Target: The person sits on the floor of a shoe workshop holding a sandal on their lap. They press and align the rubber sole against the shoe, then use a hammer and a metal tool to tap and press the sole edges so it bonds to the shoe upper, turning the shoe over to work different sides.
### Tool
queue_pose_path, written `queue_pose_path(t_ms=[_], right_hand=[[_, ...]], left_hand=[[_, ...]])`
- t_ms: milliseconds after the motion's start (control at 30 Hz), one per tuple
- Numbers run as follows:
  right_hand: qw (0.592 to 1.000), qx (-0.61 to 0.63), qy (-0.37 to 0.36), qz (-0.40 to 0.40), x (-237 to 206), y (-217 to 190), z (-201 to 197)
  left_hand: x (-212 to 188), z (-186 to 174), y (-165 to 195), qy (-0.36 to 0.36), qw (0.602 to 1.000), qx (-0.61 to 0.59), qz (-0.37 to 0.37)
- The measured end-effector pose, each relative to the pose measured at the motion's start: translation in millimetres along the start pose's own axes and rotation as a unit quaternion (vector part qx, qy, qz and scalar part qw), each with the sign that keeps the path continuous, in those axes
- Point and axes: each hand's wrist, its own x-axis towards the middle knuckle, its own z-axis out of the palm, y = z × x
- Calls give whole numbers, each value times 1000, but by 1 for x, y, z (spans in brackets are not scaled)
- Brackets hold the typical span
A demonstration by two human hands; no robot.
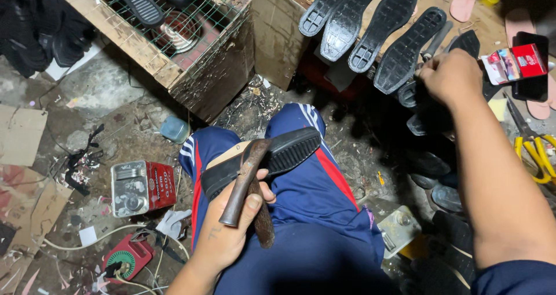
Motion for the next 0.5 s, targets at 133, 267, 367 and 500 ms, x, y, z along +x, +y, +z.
queue_pose_path(t_ms=[133,267,367,500], right_hand=[[999,37,17,16,4,-2,-6],[951,250,180,-25,10,-1,-8],[830,511,222,44,18,6,-10],[724,635,267,38,18,20,-17]], left_hand=[[-1,3,0,-3,1000,-22,-2],[-1,4,-2,-5,999,-36,7],[-2,3,-3,-1,999,-46,-8],[-3,4,-7,3,999,-52,-6]])
